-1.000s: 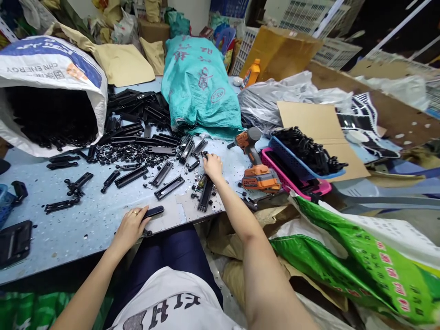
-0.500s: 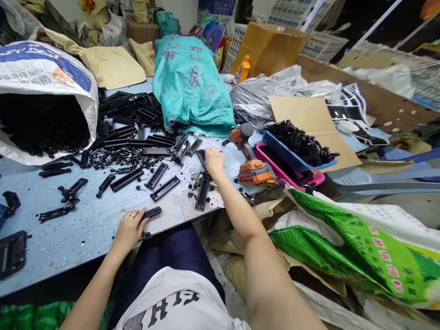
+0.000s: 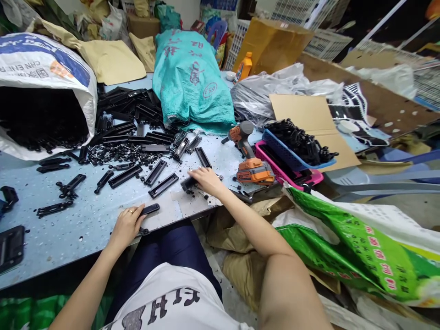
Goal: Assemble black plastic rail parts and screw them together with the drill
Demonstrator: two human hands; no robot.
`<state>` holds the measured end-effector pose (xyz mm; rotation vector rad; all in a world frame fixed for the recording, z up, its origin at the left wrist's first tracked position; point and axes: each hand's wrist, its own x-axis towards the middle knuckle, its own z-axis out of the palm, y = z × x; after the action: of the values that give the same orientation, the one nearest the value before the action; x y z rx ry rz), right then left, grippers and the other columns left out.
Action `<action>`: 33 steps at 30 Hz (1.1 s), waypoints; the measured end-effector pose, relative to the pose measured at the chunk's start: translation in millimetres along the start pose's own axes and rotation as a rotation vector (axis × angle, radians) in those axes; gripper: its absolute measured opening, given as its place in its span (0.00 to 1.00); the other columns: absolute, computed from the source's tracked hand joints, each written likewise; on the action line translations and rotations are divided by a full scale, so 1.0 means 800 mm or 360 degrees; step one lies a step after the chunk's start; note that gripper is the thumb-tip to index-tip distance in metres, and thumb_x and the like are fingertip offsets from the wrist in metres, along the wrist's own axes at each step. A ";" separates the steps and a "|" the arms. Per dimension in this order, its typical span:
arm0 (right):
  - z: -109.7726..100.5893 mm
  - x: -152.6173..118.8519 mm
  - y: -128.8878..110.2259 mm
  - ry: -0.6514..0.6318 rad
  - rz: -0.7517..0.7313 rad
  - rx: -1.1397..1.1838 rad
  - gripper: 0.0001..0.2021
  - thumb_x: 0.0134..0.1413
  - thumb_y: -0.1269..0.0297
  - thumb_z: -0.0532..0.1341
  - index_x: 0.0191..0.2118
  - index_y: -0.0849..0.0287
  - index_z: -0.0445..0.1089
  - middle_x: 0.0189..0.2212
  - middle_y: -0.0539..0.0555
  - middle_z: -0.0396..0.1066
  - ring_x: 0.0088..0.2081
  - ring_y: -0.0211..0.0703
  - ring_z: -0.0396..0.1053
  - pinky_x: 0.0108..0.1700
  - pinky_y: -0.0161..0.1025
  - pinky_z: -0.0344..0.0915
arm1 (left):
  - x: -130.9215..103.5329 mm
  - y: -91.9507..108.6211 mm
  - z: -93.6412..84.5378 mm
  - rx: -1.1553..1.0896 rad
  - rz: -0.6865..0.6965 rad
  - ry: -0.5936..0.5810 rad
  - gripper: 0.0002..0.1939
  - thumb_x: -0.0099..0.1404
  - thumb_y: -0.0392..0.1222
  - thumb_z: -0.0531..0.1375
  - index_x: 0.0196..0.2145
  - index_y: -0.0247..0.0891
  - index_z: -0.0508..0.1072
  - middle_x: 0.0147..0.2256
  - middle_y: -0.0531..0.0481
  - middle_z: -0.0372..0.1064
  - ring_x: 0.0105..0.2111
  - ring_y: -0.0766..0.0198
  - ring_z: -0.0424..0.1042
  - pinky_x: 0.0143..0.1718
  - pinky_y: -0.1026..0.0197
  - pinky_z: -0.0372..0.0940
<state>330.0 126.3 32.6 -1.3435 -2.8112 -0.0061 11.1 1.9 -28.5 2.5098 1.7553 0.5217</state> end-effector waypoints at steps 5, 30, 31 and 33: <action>-0.010 0.010 0.042 -0.0013 0.0662 -0.0061 0.21 0.57 0.64 0.53 0.56 0.63 0.61 0.49 0.62 0.66 0.48 0.52 0.62 0.46 0.42 0.60 | 0.000 0.001 -0.002 -0.0023 -0.0011 -0.0003 0.19 0.67 0.43 0.48 0.51 0.32 0.67 0.38 0.40 0.68 0.38 0.54 0.67 0.38 0.53 0.64; 0.000 -0.025 0.045 -0.0205 0.0758 -0.0004 0.16 0.61 0.66 0.49 0.51 0.64 0.64 0.44 0.62 0.66 0.43 0.49 0.66 0.44 0.43 0.62 | 0.046 0.070 -0.022 -0.0452 0.0101 0.0253 0.18 0.67 0.42 0.51 0.53 0.36 0.63 0.45 0.39 0.64 0.47 0.54 0.64 0.48 0.50 0.64; -0.006 -0.024 0.034 -0.0146 0.0702 0.0072 0.17 0.63 0.65 0.47 0.53 0.63 0.63 0.45 0.62 0.65 0.42 0.47 0.66 0.43 0.42 0.62 | 0.045 0.071 -0.025 -0.0465 0.0090 0.0254 0.19 0.67 0.43 0.50 0.54 0.36 0.61 0.46 0.39 0.63 0.48 0.54 0.64 0.48 0.50 0.63; -0.023 -0.023 0.000 -0.0089 0.0324 0.0350 0.18 0.64 0.61 0.46 0.55 0.58 0.61 0.46 0.59 0.65 0.41 0.42 0.67 0.43 0.38 0.63 | 0.045 0.077 -0.032 -0.0492 0.0071 0.0236 0.21 0.67 0.44 0.50 0.56 0.36 0.58 0.49 0.39 0.61 0.51 0.54 0.62 0.50 0.51 0.62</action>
<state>341.9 111.4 50.9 -1.5864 -2.6077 0.3388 70.2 8.9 18.3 2.3500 1.5233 0.9252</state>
